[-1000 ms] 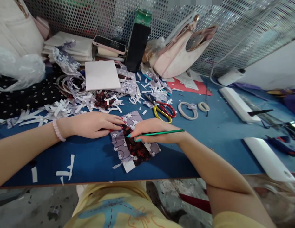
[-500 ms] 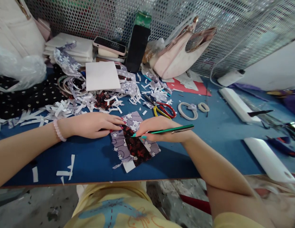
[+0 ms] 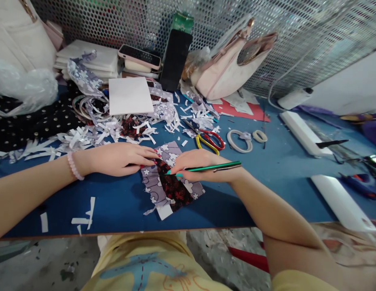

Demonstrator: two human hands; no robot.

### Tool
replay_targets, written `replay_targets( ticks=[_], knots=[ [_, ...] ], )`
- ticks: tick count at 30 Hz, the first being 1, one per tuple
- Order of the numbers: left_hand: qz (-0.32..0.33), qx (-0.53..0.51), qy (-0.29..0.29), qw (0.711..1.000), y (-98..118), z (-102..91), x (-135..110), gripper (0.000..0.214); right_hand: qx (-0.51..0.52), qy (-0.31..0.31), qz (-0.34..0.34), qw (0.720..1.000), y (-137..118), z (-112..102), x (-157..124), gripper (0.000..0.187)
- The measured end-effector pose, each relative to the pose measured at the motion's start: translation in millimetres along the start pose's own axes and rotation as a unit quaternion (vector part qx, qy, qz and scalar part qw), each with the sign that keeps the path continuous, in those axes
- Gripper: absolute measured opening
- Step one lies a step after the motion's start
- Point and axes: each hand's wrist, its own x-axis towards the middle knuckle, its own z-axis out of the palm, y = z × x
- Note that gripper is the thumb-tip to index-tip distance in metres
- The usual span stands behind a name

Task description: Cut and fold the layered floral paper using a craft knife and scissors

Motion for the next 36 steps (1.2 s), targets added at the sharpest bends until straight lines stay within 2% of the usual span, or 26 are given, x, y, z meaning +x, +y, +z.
replay_targets(
  ticks=[7,15,19,24,27,32,36],
  knots=[
    [0.001,0.0,-0.005,1.0,-2,0.5,-1,0.04,0.016,-0.006,-0.01,1.0,3,7,4,0.022],
    [0.013,0.036,-0.006,0.999,0,-0.5,-2,0.04,0.015,0.01,0.017,1.0,-1,-1,-4,0.024],
    [0.04,0.088,-0.005,0.995,-4,-2.1,-5,0.041,0.032,0.046,0.047,0.997,-8,2,-7,0.023],
    [0.026,0.168,0.006,0.985,-12,-6.6,-9,0.042,-0.003,0.133,0.126,0.983,-20,19,-6,0.024],
    [0.016,0.199,0.025,0.98,-13,-6.7,-10,0.043,-0.067,0.171,0.116,0.976,-27,29,-8,0.022],
    [-0.001,0.197,0.037,0.98,-12,-4.7,-11,0.04,-0.132,0.166,0.067,0.975,-32,37,-14,0.019],
    [-0.014,0.2,0.024,0.979,-12,-4.5,-11,0.042,-0.145,0.159,0.041,0.976,-33,37,-16,0.021]
  ],
)
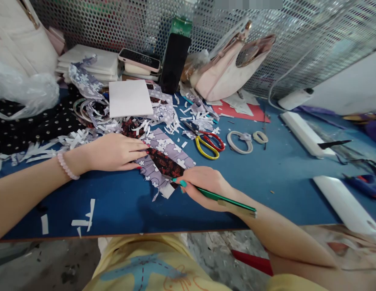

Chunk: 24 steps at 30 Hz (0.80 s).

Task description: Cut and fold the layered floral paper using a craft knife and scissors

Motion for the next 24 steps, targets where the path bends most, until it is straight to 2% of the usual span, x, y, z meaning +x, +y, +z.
replay_targets(
  ticks=[6,13,20,24],
  knots=[
    [-0.004,0.01,-0.013,1.0,-1,0.2,-1,0.043,0.017,-0.062,0.021,0.998,-1,-10,-1,0.032],
    [-0.001,0.006,-0.012,1.0,0,-0.3,-1,0.042,0.053,0.007,0.022,0.998,-1,-8,-3,0.023],
    [-0.003,-0.012,-0.003,1.0,-1,-0.4,0,0.042,0.017,-0.007,0.065,0.998,5,7,3,0.02],
    [-0.009,-0.019,-0.009,1.0,-1,-0.1,0,0.04,0.019,-0.014,0.057,0.998,6,7,1,0.021]
  ],
)
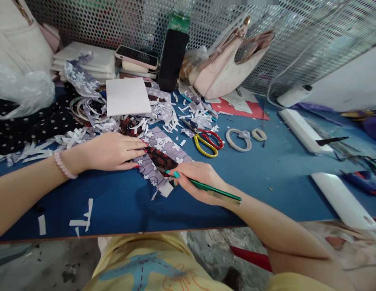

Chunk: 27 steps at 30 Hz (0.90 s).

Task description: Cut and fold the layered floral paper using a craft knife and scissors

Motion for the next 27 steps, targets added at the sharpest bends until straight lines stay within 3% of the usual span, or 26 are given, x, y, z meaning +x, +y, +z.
replay_targets(
  ticks=[10,14,18,22,27],
  knots=[
    [0.002,-0.018,0.01,1.0,-2,-1.0,0,0.042,0.009,-0.096,0.022,0.995,-6,-21,0,0.038],
    [-0.006,-0.038,0.016,0.999,-4,0.2,-2,0.04,0.086,-0.072,0.026,0.993,-1,-28,-3,0.04],
    [0.013,-0.092,0.015,0.996,-4,1.6,-1,0.038,0.217,-0.043,0.031,0.975,11,-35,-4,0.036],
    [0.055,-0.144,0.001,0.988,7,2.4,4,0.038,0.269,-0.113,0.029,0.956,22,-35,4,0.041],
    [0.076,-0.188,-0.006,0.979,16,1.2,10,0.035,0.277,-0.18,-0.055,0.942,28,-24,20,0.038]
  ],
)
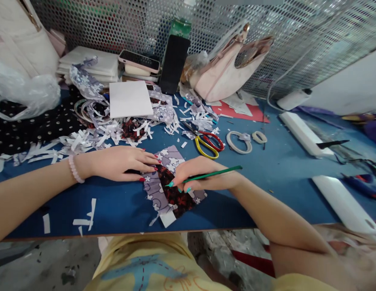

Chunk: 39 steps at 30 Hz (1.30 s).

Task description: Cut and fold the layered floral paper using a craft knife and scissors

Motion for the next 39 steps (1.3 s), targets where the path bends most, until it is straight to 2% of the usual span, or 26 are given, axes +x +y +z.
replay_targets(
  ticks=[4,13,17,20,25,29,33,39],
  knots=[
    [0.006,-0.016,0.011,1.0,-1,-0.2,0,0.033,-0.013,-0.032,-0.011,0.999,7,0,9,0.035],
    [0.003,-0.029,0.009,1.0,-2,-0.3,-1,0.035,-0.053,-0.034,-0.015,0.998,12,-4,15,0.024],
    [-0.029,-0.044,0.002,0.999,-3,0.7,-3,0.035,-0.107,-0.027,-0.023,0.994,8,-6,14,0.025],
    [-0.074,-0.039,0.019,0.996,-2,2.2,-4,0.034,-0.119,-0.021,-0.032,0.992,4,-8,10,0.028],
    [-0.143,0.012,0.053,0.988,-2,5.7,-4,0.024,-0.101,0.002,-0.037,0.994,5,-4,7,0.028],
    [-0.099,0.073,0.078,0.989,-4,7.8,-4,0.027,-0.09,-0.025,-0.02,0.995,8,2,11,0.025],
    [-0.028,0.144,0.067,0.987,-4,6.9,-3,0.035,-0.104,-0.033,-0.005,0.994,6,2,12,0.03],
    [-0.07,0.229,0.091,0.967,1,3.6,-2,0.037,-0.136,-0.02,-0.019,0.99,1,1,9,0.03]
  ],
)
